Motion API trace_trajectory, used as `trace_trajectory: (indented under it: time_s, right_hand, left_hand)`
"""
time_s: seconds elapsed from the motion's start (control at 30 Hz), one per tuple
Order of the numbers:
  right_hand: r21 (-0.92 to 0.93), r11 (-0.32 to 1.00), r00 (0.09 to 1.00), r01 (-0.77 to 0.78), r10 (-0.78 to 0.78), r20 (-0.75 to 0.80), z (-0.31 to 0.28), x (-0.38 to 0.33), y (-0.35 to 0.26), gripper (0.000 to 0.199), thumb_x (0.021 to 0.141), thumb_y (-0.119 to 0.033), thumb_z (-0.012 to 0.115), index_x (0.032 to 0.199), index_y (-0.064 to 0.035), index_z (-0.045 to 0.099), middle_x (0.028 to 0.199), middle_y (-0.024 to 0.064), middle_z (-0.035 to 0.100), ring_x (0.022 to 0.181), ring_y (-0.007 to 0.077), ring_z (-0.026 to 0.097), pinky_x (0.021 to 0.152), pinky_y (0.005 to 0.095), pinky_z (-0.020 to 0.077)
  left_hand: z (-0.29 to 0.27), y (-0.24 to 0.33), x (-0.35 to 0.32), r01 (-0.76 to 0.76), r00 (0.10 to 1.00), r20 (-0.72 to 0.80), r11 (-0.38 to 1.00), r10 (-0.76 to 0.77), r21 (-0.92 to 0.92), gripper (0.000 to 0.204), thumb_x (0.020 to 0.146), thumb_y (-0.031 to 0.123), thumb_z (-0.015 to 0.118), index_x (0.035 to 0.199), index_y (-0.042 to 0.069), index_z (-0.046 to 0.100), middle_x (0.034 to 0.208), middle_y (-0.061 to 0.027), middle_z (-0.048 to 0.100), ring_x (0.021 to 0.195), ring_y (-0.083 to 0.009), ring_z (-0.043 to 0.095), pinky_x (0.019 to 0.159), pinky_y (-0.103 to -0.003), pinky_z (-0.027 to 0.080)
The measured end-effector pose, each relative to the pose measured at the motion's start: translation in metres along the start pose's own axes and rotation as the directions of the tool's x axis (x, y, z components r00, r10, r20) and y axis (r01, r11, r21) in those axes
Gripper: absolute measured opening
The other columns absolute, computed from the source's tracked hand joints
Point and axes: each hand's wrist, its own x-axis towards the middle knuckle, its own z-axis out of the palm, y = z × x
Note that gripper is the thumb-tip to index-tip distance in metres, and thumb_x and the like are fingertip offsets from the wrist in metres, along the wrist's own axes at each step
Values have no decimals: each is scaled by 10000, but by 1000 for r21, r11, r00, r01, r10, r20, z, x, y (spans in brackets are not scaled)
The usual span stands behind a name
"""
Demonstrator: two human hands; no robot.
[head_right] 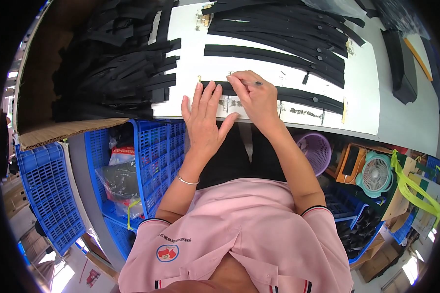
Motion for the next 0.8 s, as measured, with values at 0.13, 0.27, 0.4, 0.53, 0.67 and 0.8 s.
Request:
trace_trajectory:
  time_s: [0.13,0.27,0.4,0.53,0.67,0.8]
  right_hand:
    - [71,995,990,-74,64,128,-10,-2,-2,204,972,-170,706,883,7,757,855,72,767,651,174,689,596,276,512]
    - [39,999,984,-36,28,174,-11,-3,-3,234,972,-162,694,829,15,749,797,74,757,610,177,680,567,283,496]
    - [11,999,987,35,-36,158,-10,-3,-2,244,970,-165,694,816,17,746,797,71,755,599,179,676,553,289,493]
    - [-46,995,973,83,-71,220,-15,-2,4,231,997,-147,683,905,47,766,808,68,760,646,75,626,589,240,487]
    - [176,973,965,-147,102,240,-27,-3,3,246,1006,-147,654,904,46,768,839,63,757,673,76,617,616,230,488]
    - [115,980,977,-161,142,156,-59,-9,12,254,1020,-177,627,929,1,783,796,41,738,654,61,583,602,219,456]
  left_hand:
    - [0,0,0,2,1000,-5,1000,-2,-1,738,882,432,776,1471,50,548,1545,-121,514,1505,-333,381,1219,-584,167]
    - [0,0,0,1,1000,-4,1000,-1,0,736,882,428,778,1470,50,550,1543,-122,515,1504,-333,382,1220,-583,166]
    - [-1,2,1,12,1000,7,1000,-12,-3,726,881,420,780,1466,53,555,1543,-110,518,1500,-326,390,1221,-580,166]
    - [1,2,2,16,1000,10,1000,-16,13,717,880,420,782,1456,55,563,1537,-98,524,1495,-320,398,1222,-577,169]
    - [-2,1,2,17,1000,15,1000,-18,23,709,883,419,784,1448,51,566,1525,-107,531,1493,-321,399,1223,-580,168]
    - [0,0,0,21,1000,20,1000,-21,20,696,896,413,777,1450,51,561,1525,-108,529,1502,-327,384,1223,-581,163]
